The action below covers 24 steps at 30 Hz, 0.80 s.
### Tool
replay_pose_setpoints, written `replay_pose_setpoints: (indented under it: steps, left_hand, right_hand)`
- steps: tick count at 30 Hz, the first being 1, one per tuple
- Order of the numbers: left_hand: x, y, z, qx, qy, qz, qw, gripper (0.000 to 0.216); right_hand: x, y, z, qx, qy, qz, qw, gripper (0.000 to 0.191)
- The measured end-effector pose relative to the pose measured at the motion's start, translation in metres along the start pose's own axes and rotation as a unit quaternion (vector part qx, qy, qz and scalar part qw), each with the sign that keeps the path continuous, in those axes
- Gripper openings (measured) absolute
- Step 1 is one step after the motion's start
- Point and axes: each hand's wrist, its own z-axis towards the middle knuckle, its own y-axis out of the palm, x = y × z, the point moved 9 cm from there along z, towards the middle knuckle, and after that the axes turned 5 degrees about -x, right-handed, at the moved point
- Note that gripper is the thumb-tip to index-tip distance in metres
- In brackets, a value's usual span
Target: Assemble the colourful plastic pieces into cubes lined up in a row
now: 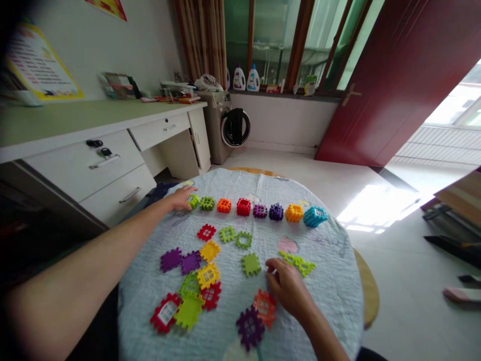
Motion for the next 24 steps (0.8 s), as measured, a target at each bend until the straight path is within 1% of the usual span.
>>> replay_pose_setpoints:
  steps: [2, 3, 4, 6, 7, 8, 10, 12, 14, 17, 20, 24]
  left_hand:
    - [0.004, -0.005, -0.012, 0.032, 0.011, -0.010, 0.999, 0.081]
    - [0.007, -0.007, -0.021, 0.053, 0.018, -0.015, 0.998, 0.078]
    - [0.011, -0.012, -0.032, 0.095, 0.029, -0.029, 0.995, 0.074]
    - [0.022, -0.017, -0.062, 0.169, 0.054, -0.050, 0.983, 0.066]
    - [0.030, -0.016, -0.079, 0.189, 0.071, -0.058, 0.978, 0.062]
    - [0.041, -0.013, -0.098, 0.201, 0.090, -0.066, 0.973, 0.059]
    - [0.063, -0.004, -0.135, 0.209, 0.122, -0.084, 0.967, 0.052]
    - [0.091, 0.012, -0.169, 0.184, 0.163, -0.106, 0.964, 0.041]
    - [0.115, 0.029, -0.199, 0.162, 0.186, -0.123, 0.961, 0.033]
    - [0.143, 0.051, -0.230, 0.159, 0.201, -0.131, 0.958, 0.029]
    - [0.164, 0.066, -0.246, 0.163, 0.216, -0.128, 0.954, 0.030]
    - [0.179, 0.076, -0.249, 0.155, 0.213, -0.125, 0.956, 0.035]
  right_hand:
    - [0.003, -0.010, -0.002, 0.007, 0.002, 0.002, 1.000, 0.024]
    - [0.009, -0.019, -0.003, 0.021, 0.011, 0.006, 1.000, 0.024]
    - [0.018, -0.031, -0.005, 0.045, 0.026, 0.013, 0.999, 0.024]
    - [0.044, -0.061, -0.013, 0.123, 0.079, 0.034, 0.989, 0.027]
    - [0.058, -0.076, -0.019, 0.165, 0.108, 0.043, 0.980, 0.028]
    - [0.071, -0.089, -0.025, 0.198, 0.133, 0.047, 0.970, 0.030]
    - [0.088, -0.102, -0.033, 0.225, 0.168, 0.032, 0.959, 0.030]
    - [0.094, -0.101, -0.035, 0.207, 0.186, -0.006, 0.960, 0.026]
    - [0.091, -0.093, -0.034, 0.179, 0.183, -0.058, 0.965, 0.024]
    - [0.085, -0.079, -0.031, 0.153, 0.156, -0.129, 0.967, 0.029]
    - [0.087, -0.068, -0.027, 0.124, 0.152, -0.174, 0.965, 0.034]
    - [0.091, -0.065, -0.023, 0.104, 0.164, -0.199, 0.961, 0.028]
